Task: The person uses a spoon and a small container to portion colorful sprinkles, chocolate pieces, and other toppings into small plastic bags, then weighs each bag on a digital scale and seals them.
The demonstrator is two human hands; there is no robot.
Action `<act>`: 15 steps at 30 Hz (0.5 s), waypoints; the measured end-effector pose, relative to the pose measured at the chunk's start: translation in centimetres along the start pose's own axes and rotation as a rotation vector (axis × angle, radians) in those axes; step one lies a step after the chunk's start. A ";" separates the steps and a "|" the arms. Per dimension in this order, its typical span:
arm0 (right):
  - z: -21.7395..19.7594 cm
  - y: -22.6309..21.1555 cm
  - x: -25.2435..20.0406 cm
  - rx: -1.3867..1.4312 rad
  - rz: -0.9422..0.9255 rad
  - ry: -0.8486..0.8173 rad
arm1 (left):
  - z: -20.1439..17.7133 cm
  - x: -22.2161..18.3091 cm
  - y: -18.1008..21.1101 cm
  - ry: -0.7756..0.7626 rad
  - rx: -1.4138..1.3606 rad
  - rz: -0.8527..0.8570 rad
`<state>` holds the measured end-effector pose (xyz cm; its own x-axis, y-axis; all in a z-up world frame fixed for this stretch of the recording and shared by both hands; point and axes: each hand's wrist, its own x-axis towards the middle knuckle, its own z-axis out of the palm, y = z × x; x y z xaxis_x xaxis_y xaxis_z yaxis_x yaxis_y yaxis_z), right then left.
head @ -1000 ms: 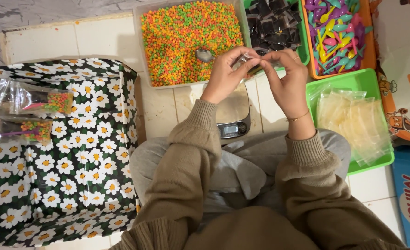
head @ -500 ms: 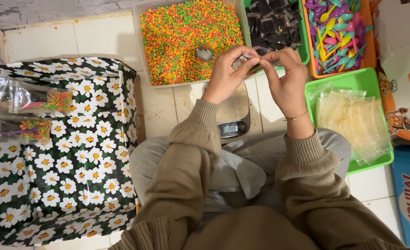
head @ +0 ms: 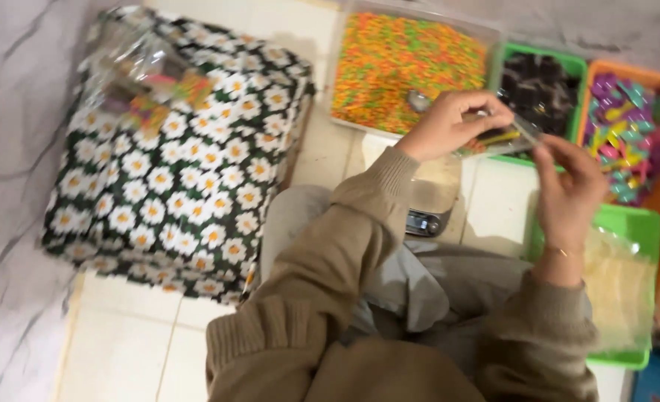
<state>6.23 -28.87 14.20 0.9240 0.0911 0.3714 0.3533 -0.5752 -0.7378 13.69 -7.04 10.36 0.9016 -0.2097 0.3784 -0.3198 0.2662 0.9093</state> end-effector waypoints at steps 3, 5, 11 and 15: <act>-1.7 1.5 -2.5 0.021 0.030 0.017 | -4.2 -1.1 1.7 0.181 0.036 0.073; -2.9 2.9 -4.9 0.005 0.013 0.038 | -8.0 -2.1 3.9 0.312 0.044 0.142; -9.1 11.6 -15.3 -0.157 0.026 0.202 | -23.5 -11.0 6.9 0.723 -0.011 0.531; -10.3 9.7 -20.8 -0.421 0.054 0.386 | -33.8 -20.7 6.6 1.268 0.424 0.432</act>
<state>-11.07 -44.71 5.06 0.7907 -0.2060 0.5766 0.1448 -0.8520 -0.5031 2.77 30.88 2.67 0.2843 0.8556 0.4326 -0.4927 -0.2567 0.8315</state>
